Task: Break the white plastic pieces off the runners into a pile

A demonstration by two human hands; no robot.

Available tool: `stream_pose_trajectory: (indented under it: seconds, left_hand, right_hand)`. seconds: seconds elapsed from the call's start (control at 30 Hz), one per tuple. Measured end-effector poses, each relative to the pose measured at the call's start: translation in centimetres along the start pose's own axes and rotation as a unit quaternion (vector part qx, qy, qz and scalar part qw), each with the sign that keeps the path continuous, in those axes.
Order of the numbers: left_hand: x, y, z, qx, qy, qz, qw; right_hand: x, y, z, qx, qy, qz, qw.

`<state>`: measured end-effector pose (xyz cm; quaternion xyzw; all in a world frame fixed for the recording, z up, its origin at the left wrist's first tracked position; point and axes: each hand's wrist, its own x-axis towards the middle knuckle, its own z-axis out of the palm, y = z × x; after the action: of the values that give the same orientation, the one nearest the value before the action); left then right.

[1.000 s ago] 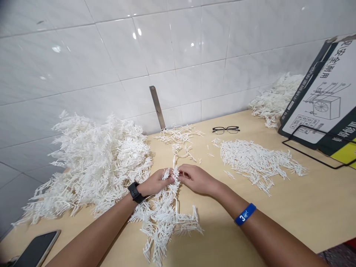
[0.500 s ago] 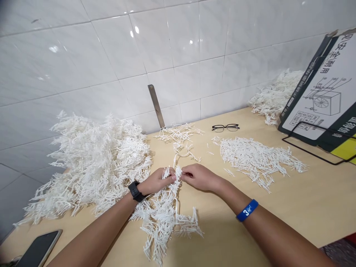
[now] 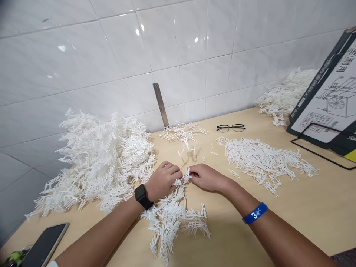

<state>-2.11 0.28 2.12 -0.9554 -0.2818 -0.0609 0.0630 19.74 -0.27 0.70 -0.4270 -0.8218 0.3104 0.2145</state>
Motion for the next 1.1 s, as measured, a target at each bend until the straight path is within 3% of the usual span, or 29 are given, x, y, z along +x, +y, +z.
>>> stream_pose_trajectory:
  seconds: [0.77, 0.93, 1.1]
  left_hand:
    - [-0.2, 0.3, 0.4, 0.0, 0.033, -0.022, 0.999]
    - [-0.2, -0.1, 1.0, -0.08, 0.039, -0.045, 0.995]
    - [-0.1, -0.3, 1.4, -0.215, 0.061, -0.065, 0.973]
  right_hand:
    - [0.0, 0.7, -0.2, 0.014, -0.015, 0.006, 1.0]
    - [0.1, 0.2, 0.1, -0.061, 0.017, 0.026, 0.998]
    - [0.4, -0.1, 0.5, -0.171, 0.073, 0.062, 0.981]
